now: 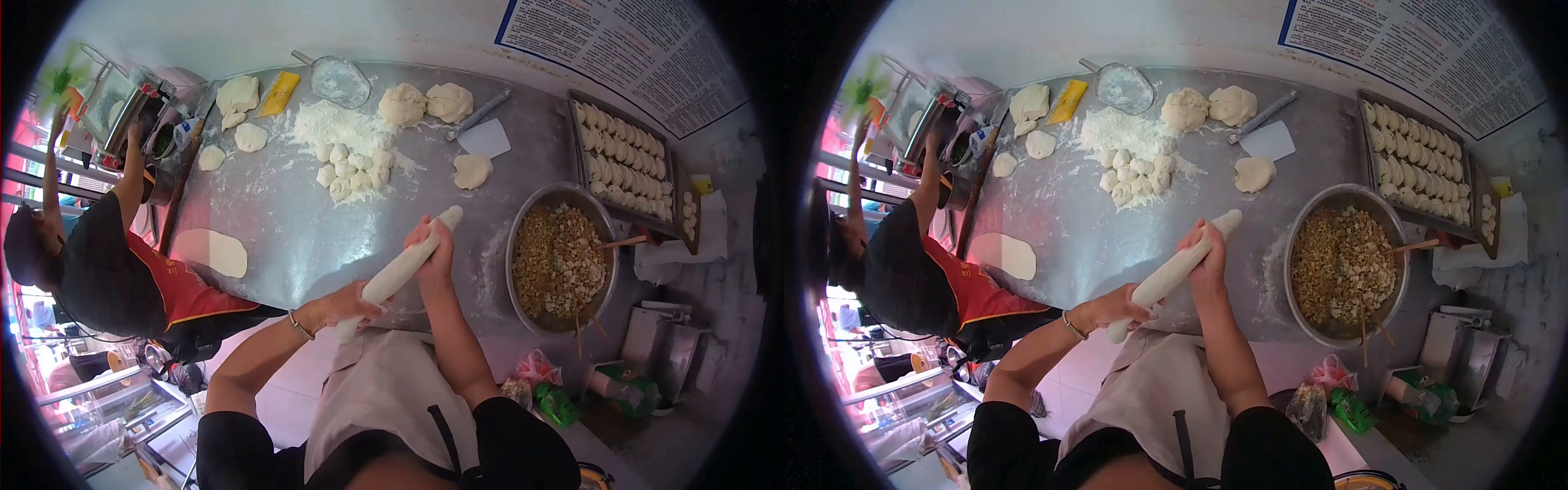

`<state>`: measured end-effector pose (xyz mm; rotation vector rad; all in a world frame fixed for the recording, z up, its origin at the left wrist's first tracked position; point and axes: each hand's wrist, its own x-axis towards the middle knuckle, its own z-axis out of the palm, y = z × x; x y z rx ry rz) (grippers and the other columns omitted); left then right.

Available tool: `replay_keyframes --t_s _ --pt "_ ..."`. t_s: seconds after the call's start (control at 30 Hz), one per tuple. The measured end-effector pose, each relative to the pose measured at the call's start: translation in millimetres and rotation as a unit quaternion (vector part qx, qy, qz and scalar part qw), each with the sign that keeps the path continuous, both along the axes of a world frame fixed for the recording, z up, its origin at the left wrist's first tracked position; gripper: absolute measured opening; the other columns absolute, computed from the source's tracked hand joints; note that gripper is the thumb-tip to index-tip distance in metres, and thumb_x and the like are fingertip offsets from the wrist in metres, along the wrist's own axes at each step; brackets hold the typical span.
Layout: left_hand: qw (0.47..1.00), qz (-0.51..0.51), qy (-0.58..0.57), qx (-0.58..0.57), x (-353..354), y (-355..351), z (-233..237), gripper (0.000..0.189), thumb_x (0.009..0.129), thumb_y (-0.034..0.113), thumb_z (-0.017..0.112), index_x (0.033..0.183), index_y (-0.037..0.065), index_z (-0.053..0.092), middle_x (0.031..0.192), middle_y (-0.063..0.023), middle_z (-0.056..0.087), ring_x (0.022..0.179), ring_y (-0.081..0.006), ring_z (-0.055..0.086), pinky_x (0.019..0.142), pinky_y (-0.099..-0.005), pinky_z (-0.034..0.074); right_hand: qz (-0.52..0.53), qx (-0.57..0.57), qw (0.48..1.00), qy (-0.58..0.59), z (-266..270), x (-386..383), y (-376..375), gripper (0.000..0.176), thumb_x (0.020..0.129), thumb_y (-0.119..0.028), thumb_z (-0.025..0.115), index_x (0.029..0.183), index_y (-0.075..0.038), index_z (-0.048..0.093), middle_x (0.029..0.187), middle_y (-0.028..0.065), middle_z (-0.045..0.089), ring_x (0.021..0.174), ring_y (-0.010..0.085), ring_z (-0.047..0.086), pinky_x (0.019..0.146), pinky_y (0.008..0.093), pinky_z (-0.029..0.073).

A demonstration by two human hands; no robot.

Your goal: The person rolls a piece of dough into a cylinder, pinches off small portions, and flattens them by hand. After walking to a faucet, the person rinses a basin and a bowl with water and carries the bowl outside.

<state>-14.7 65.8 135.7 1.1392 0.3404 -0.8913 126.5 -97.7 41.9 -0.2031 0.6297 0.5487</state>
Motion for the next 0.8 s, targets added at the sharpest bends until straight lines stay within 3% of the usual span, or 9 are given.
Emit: replay_keyframes --t_s 0.03,0.23,0.33,0.43,0.53,0.63,0.7,0.73,0.8 --pt "1.000 0.007 -0.017 0.011 -3 -1 1 0.033 0.086 0.012 0.075 0.112 0.001 0.059 0.083 -0.0019 0.059 0.060 -0.0095 0.058 0.054 -0.0260 0.052 -0.037 -0.009 0.998 0.050 9 4 2 0.013 0.090 -0.015 0.069 0.091 -0.016 0.056 0.066 -0.0061 0.049 0.053 0.0092 0.048 0.055 0.0292 0.048" --pt "0.998 -0.061 0.018 0.028 -25 19 -10 0.032 0.087 0.010 0.074 0.114 0.000 0.059 0.088 -0.0049 0.063 0.066 -0.0118 0.063 0.058 -0.0255 0.053 0.043 -0.065 0.992 -0.094 -24 10 -24 0.012 0.092 -0.013 0.066 0.091 -0.016 0.055 0.064 -0.0073 0.046 0.054 0.0079 0.045 0.058 0.0287 0.049" --pt "0.993 -0.047 -0.068 0.085 -29 16 -21 0.033 0.087 0.011 0.072 0.115 0.000 0.059 0.088 -0.0092 0.065 0.065 -0.0142 0.064 0.062 -0.0273 0.055 -0.060 -0.036 0.998 0.010 -23 23 -21 0.012 0.091 -0.009 0.066 0.092 -0.014 0.055 0.067 -0.0064 0.047 0.055 0.0094 0.046 0.060 0.0297 0.049" --pt "0.847 -0.069 -0.437 0.295 -47 31 -83 0.035 0.087 0.020 0.074 0.113 0.001 0.059 0.091 -0.0119 0.068 0.075 -0.0190 0.069 0.061 -0.0310 0.056 0.023 -0.069 0.991 -0.110 -61 33 -43 0.018 0.088 -0.007 0.068 0.100 -0.012 0.054 0.075 -0.0019 0.051 0.059 0.0134 0.051 0.061 0.0348 0.050" --pt "0.760 -0.254 -0.212 0.559 -44 39 -90 0.043 0.083 0.024 0.078 0.116 0.006 0.059 0.108 -0.0082 0.067 0.094 -0.0230 0.070 0.068 -0.0359 0.058 0.090 -0.336 0.931 -0.108 -66 31 -46 0.023 0.089 -0.009 0.067 0.109 -0.006 0.056 0.086 0.0033 0.059 0.073 0.0186 0.060 0.071 0.0396 0.053" --pt "0.650 -0.233 -0.286 0.665 -66 37 -147 0.048 0.082 0.031 0.077 0.119 0.009 0.055 0.121 -0.0098 0.064 0.105 -0.0294 0.067 0.071 -0.0431 0.057 0.234 -0.609 0.706 -0.274 -71 5 -60 0.042 0.089 -0.011 0.068 0.128 -0.004 0.053 0.111 0.0137 0.062 0.102 0.0275 0.062 0.090 0.0488 0.050" --pt "0.673 -0.132 -0.287 0.669 -88 9 -147 0.070 0.082 0.031 0.075 0.139 0.004 0.045 0.135 -0.0157 0.056 0.120 -0.0344 0.059 0.097 -0.0506 0.049 0.176 -0.761 0.454 -0.429 -66 -22 -79 0.054 0.089 -0.016 0.069 0.137 -0.003 0.049 0.130 0.0183 0.055 0.122 0.0330 0.054 0.102 0.0560 0.040" --pt "0.653 -0.092 -0.327 0.677 -97 -8 -140 0.075 0.082 0.031 0.075 0.143 0.002 0.041 0.139 -0.0180 0.053 0.126 -0.0354 0.055 0.103 -0.0528 0.044 0.139 -0.802 0.310 -0.491 -61 -39 -86 0.060 0.088 -0.018 0.070 0.142 -0.003 0.047 0.140 0.0206 0.052 0.131 0.0358 0.049 0.109 0.0595 0.035" --pt "0.658 -0.043 -0.366 0.656 -94 -30 -140 0.083 0.083 0.033 0.073 0.149 -0.001 0.036 0.148 -0.0219 0.045 0.137 -0.0373 0.045 0.113 -0.0554 0.034 0.277 -0.662 0.223 -0.660 -50 -72 -80 0.066 0.089 -0.023 0.070 0.146 -0.003 0.044 0.150 0.0215 0.042 0.142 0.0377 0.037 0.114 0.0611 0.026"
